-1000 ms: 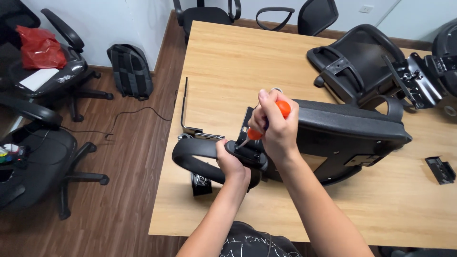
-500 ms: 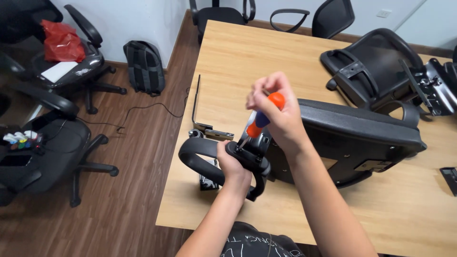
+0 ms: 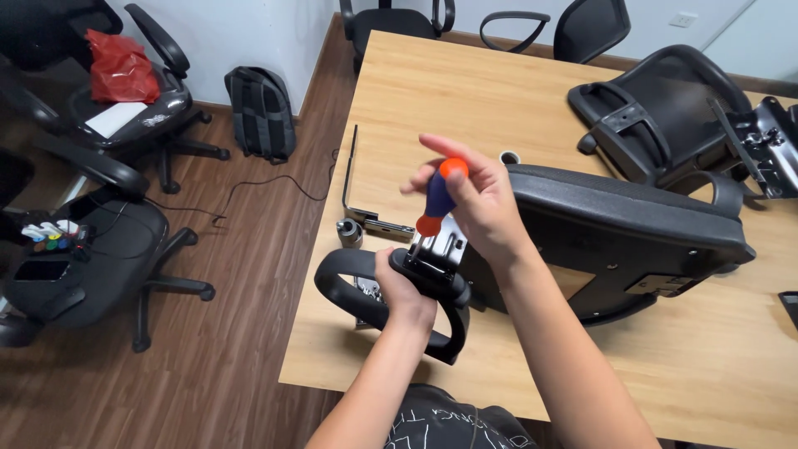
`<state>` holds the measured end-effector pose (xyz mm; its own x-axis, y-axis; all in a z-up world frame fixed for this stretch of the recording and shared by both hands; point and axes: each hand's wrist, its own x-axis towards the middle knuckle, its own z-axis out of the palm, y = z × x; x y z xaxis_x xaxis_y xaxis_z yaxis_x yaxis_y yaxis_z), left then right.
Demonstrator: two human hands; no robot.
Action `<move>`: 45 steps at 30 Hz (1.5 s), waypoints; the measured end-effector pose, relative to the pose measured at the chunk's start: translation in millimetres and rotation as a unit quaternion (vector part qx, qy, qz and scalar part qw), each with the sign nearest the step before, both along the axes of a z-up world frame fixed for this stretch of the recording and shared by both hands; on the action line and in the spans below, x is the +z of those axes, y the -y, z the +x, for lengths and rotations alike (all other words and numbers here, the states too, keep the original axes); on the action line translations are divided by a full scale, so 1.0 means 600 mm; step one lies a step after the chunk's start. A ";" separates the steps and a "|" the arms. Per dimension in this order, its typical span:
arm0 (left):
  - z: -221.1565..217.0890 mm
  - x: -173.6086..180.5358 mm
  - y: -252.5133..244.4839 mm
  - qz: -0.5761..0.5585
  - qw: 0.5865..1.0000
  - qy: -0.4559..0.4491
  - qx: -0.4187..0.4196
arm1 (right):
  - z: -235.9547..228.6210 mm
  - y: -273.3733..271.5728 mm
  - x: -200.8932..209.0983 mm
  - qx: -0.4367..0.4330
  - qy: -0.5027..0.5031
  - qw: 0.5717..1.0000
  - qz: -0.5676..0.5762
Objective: The person assembles an office chair on a wooden table, using a screwdriver to drive screws that attach an armrest and a metal mounting bracket to the underside of the seat. They hold the seat and parts steady with one hand while tightening screws, repositioning the seat and picking up screws from a tray as they work.
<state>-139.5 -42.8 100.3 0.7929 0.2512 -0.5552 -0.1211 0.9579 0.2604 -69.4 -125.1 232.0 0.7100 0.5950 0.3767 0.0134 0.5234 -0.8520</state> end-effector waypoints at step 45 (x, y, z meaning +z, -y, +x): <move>0.024 -0.111 -0.124 0.331 0.934 -0.126 -0.044 | -0.009 0.129 -0.090 0.002 0.137 0.876 -0.463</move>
<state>-124.8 31.9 33.6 0.6915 0.5457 -0.4733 0.0961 0.5799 0.8090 -74.6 -202.5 177.8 0.6656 0.7377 -0.1131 0.2834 -0.3900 -0.8761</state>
